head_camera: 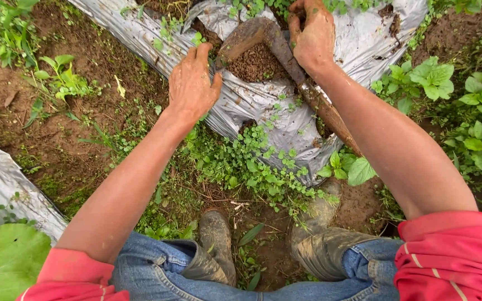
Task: The person kneels in a garden and removes weeds by hand from around the base of plants growing through plastic mulch. They also use a hoe to loosen the soil and clear weeds from the planting holes.
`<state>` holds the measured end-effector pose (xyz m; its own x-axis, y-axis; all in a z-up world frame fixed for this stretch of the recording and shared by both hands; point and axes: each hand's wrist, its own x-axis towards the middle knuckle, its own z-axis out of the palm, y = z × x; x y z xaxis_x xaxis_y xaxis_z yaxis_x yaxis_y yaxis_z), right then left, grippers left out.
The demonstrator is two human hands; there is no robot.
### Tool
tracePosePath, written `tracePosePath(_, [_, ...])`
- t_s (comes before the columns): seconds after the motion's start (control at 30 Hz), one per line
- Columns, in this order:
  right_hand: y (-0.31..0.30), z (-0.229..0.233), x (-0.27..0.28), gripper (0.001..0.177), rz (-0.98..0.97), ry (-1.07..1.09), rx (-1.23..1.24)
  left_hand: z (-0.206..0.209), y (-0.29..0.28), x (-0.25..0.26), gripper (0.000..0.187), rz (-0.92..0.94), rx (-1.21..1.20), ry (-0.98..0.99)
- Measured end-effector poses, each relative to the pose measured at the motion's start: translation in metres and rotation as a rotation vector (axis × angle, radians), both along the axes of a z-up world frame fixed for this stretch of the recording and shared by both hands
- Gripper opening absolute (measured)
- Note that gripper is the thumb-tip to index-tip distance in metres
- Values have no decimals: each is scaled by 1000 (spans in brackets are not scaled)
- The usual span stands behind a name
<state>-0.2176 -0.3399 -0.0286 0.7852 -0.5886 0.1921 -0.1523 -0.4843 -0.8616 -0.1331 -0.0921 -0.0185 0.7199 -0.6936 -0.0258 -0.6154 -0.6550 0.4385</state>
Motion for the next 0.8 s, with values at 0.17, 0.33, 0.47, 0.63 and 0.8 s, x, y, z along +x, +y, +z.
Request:
tracePosePath(0.17, [-2,-8,0,31,12,-14,-13,-4,2,0,50,-1,4,-20])
tracePosePath(0.33, [-16,-26,7,32,33,-65,-305,-6,-1,6,35,-15,-148,-157])
tracePosePath(0.47, [-13,-24,11,16,-27,157,-281,-2,-21,12,22,-57,-284,-204])
tracePosePath(0.63, [-23,-30,16,25,-111,146,-429,-10,-56,26,27,-37,-435,-230])
tracePosePath(0.8, [-25,-23,15,31,-67,274,-465,-30,-68,30,24,-2,-435,-142])
